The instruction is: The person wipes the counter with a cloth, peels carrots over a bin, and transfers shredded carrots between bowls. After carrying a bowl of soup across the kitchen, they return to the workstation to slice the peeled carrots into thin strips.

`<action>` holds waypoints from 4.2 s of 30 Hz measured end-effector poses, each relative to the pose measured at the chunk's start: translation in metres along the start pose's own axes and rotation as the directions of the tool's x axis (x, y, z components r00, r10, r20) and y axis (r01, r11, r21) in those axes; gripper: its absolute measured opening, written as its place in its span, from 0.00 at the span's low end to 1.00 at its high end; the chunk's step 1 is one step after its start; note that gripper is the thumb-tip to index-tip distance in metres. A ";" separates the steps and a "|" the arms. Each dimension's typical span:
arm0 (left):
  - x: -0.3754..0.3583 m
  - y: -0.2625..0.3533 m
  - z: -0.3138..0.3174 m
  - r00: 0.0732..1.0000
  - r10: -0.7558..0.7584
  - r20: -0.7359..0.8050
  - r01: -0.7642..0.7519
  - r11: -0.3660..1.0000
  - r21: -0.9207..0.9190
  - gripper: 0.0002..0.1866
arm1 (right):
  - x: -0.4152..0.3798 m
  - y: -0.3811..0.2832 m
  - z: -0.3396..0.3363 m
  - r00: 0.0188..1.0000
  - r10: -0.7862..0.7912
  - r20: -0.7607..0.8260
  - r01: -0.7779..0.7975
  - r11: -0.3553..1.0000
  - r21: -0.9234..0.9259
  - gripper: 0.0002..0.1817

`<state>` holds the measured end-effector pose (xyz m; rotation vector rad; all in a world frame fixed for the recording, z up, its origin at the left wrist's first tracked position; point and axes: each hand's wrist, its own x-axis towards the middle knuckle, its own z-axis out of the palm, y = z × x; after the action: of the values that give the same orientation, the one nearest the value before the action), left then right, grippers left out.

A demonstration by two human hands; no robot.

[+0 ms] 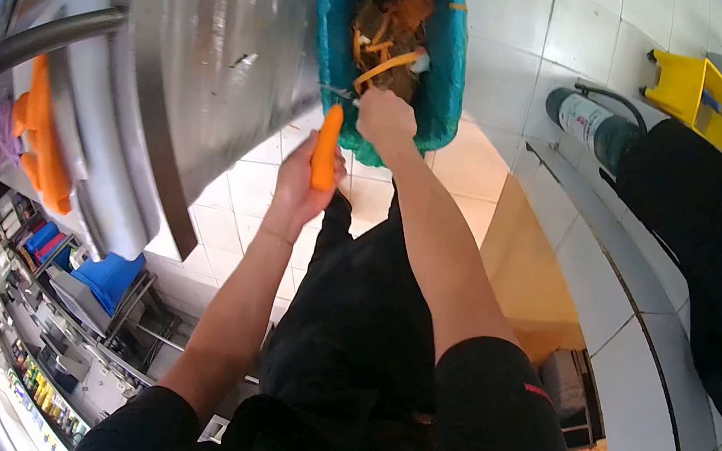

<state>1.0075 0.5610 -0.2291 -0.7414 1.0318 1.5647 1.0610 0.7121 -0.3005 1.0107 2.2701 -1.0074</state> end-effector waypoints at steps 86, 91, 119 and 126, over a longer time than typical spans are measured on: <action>-0.037 0.030 0.061 0.988 0.111 -0.106 -0.125 0.983 -0.132 0.15 | -0.148 -0.050 -0.102 0.963 -0.263 -0.055 0.260 0.964 -0.063 0.07; -0.053 0.027 0.070 0.988 0.136 -0.068 -0.139 0.990 -0.030 0.16 | -0.095 -0.043 -0.090 0.975 -0.203 -0.085 0.200 0.979 -0.051 0.08; -0.045 0.019 0.068 1.000 0.025 -0.019 -0.026 0.998 -0.048 0.15 | -0.048 -0.025 -0.075 0.985 -0.090 -0.146 0.085 0.996 -0.040 0.09; -0.030 0.021 0.060 0.987 0.080 -0.142 -0.099 0.987 -0.129 0.15 | -0.118 -0.038 -0.085 0.988 -0.149 -0.044 0.149 0.989 -0.001 0.08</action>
<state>0.9970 0.6009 -0.1721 -0.9167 1.0782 1.6933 1.0962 0.7086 -0.1543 0.8824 2.4109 -1.0574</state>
